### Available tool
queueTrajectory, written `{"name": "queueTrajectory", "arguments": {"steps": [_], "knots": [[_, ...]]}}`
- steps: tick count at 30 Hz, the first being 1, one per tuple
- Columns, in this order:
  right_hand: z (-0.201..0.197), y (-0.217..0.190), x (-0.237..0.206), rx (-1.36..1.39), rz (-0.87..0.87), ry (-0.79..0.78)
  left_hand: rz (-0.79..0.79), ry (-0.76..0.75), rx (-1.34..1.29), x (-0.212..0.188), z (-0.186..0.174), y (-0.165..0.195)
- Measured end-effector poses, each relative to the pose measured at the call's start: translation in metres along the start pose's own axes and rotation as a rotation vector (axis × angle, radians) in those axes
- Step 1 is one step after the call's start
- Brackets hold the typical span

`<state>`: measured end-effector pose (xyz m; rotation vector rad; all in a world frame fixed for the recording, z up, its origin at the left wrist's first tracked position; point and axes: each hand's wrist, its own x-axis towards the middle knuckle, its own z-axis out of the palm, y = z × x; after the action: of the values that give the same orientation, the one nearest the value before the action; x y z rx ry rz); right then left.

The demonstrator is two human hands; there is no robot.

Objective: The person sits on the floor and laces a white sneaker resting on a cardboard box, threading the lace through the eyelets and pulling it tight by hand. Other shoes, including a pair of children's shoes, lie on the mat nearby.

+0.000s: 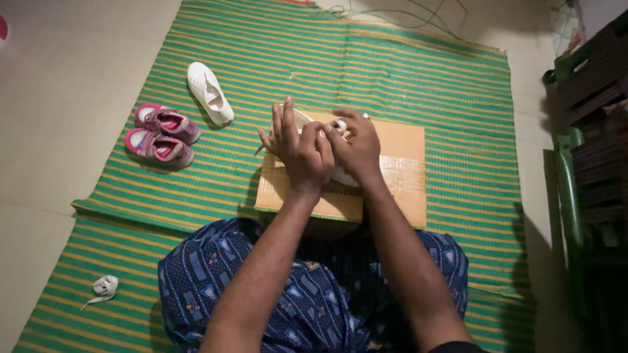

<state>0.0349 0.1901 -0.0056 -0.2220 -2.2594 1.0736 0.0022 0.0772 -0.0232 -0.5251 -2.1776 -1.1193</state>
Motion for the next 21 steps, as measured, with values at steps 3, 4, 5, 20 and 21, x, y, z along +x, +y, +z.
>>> {"name": "queueTrajectory", "arguments": {"steps": [3, 4, 5, 20, 21], "knots": [[-0.0004, 0.0008, -0.0003, -0.020, -0.065, 0.096, -0.009, -0.009, 0.002, 0.0006, 0.0005, -0.0005], [-0.0007, 0.0009, -0.0001, -0.005, -0.060, 0.090, -0.010, -0.006, 0.000, 0.0006, 0.0006, -0.0006], [-0.0009, 0.0008, 0.0001, 0.009, -0.055, 0.080, -0.015, -0.004, -0.002, 0.0006, 0.0007, -0.0006], [-0.0019, -0.0060, 0.0025, 0.050, 0.041, 0.005, 0.003, -0.013, -0.015, -0.0007, 0.0005, -0.0020], [-0.0011, -0.0054, 0.0025, 0.022, 0.132, -0.062, -0.008, -0.011, -0.017, -0.0012, 0.0007, -0.0023]]}}
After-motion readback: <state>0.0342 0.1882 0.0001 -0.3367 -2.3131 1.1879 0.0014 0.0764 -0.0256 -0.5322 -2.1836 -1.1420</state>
